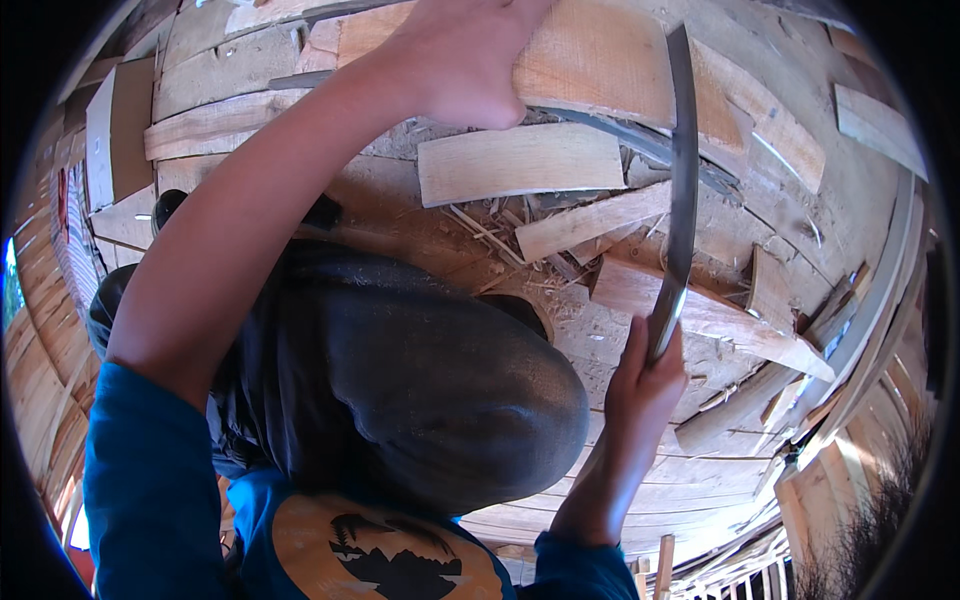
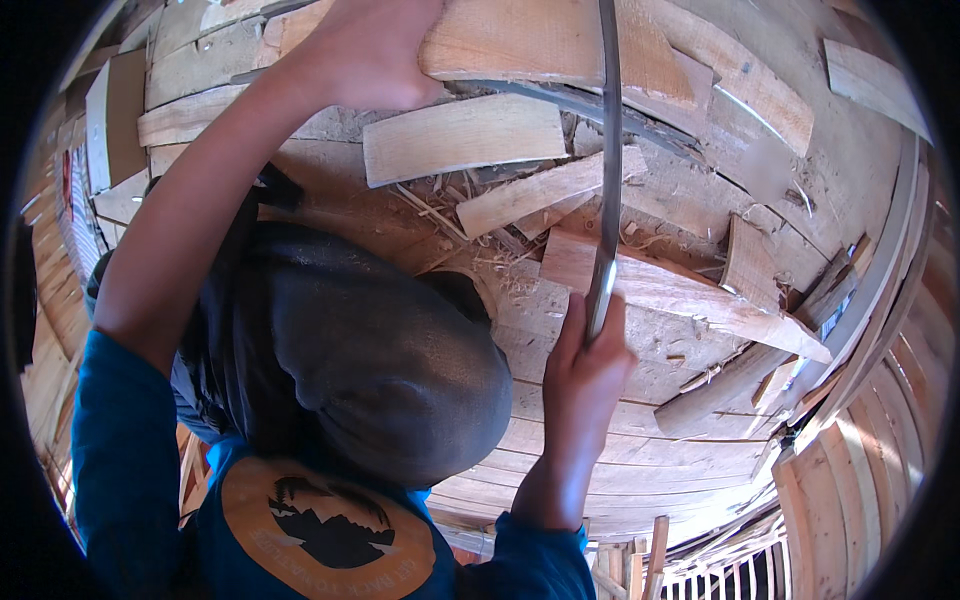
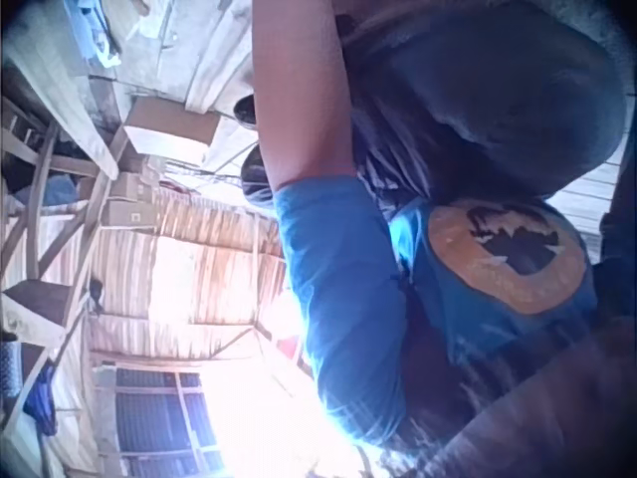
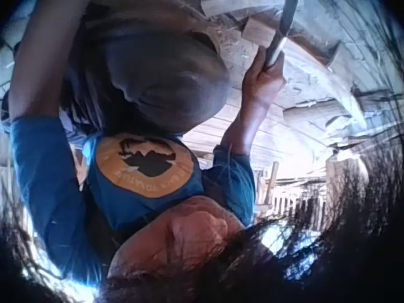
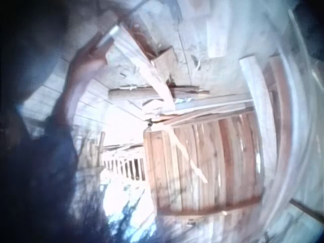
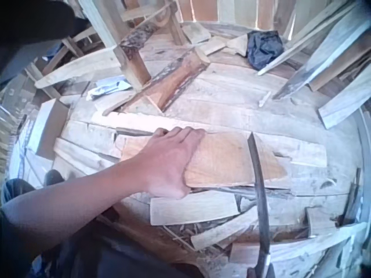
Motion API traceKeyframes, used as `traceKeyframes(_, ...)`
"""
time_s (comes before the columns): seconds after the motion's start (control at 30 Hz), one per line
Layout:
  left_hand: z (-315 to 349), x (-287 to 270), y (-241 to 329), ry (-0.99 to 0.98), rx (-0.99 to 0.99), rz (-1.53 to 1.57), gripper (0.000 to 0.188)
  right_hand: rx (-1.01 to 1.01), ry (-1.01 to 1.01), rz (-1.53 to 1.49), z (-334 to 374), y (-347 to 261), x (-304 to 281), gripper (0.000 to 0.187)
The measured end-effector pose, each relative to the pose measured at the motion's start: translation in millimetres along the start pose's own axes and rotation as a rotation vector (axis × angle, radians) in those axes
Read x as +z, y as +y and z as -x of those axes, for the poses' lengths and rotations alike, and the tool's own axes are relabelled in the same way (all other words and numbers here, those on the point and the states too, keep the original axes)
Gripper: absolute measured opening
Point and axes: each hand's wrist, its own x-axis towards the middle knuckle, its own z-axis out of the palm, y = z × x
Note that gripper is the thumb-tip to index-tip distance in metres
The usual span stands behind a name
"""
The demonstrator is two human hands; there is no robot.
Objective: The person shapes a piece of wood using a drawknife and handles various wood fragments while sitting on a workshop floor.
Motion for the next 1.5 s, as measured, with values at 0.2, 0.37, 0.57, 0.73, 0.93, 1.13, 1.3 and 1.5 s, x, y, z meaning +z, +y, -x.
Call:
traceKeyframes(0.2, -8.6, 5.0, -4.0, 0.087, 0.072, -0.038, 0.101, -0.032, 0.045, -0.033, -28.4, -12.6, 5.8, 0.021)
traceKeyframes(0.37, -14.6, 24.4, -19.9, 0.138, 0.128, -0.109, 0.103, -0.161, 0.015, -0.013, -51.1, -17.2, 8.1, 0.023)
traceKeyframes(0.57, -3.9, 0.9, -9.8, 0.058, 0.116, -0.005, 0.102, 0.034, -0.017, -0.024, 0.6, -0.1, 1.1, 0.022)
traceKeyframes(0.73, -7.2, 16.1, -13.4, 0.169, 0.146, -0.077, 0.098, -0.151, 0.045, -0.037, -62.7, -28.6, 23.4, 0.017)
traceKeyframes(0.93, -6.3, 3.9, -12.5, 0.124, 0.119, 0.009, 0.094, 0.034, 0.004, -0.037, -4.7, -12.8, 4.4, 0.019)
traceKeyframes(1.13, -8.5, 4.4, -8.5, 0.109, 0.127, 0.014, 0.095, -0.145, 0.026, 0.033, -66.4, -38.9, 15.7, 0.020)
traceKeyframes(1.3, 0.0, 9.7, -19.4, 0.131, 0.174, -0.006, 0.095, -0.031, -0.036, 0.005, -18.0, -33.0, 5.0, 0.014)
traceKeyframes(1.5, -9.0, 6.3, -17.6, 0.156, 0.154, 0.030, 0.093, -0.109, 0.012, -0.032, -62.8, -40.9, 20.4, 0.018)
